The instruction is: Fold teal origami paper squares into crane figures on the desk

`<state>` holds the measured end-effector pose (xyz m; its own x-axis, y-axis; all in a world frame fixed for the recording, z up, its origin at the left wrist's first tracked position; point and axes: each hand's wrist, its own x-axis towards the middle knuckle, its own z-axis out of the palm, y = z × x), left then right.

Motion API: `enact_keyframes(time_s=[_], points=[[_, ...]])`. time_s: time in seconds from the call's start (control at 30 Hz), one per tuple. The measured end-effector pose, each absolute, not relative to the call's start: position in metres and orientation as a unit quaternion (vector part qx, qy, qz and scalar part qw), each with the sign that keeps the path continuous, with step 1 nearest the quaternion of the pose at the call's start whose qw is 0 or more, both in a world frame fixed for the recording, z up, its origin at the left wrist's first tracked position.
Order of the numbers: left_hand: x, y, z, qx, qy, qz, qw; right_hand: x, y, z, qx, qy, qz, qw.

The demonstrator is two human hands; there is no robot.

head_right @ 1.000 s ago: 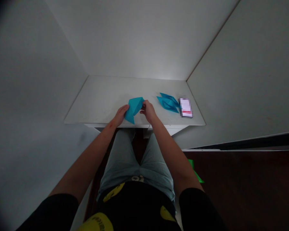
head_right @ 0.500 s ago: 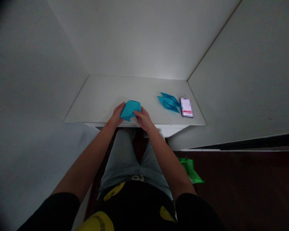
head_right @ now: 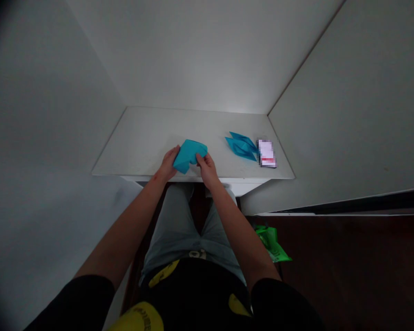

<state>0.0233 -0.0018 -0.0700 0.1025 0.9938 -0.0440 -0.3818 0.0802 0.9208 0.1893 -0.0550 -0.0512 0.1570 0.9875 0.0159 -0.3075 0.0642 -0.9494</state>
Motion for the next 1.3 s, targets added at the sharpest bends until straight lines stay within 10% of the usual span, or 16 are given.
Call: enact_keyframes(time_s=[0.67,1.0,1.3], points=[[0.032,-0.007,-0.071,0.457,0.376,0.554,0.585,0.225,-0.050,-0.048,-0.460,-0.409,0.515,0.597],[0.039,-0.016,-0.065,0.513,0.371,0.558,0.536,0.277,-0.049,-0.004,-0.491,-0.732,0.166,0.443],[0.047,-0.022,-0.074,0.650,0.421,0.490,0.399,0.277,-0.054,-0.061,-0.439,-0.766,0.209,0.420]])
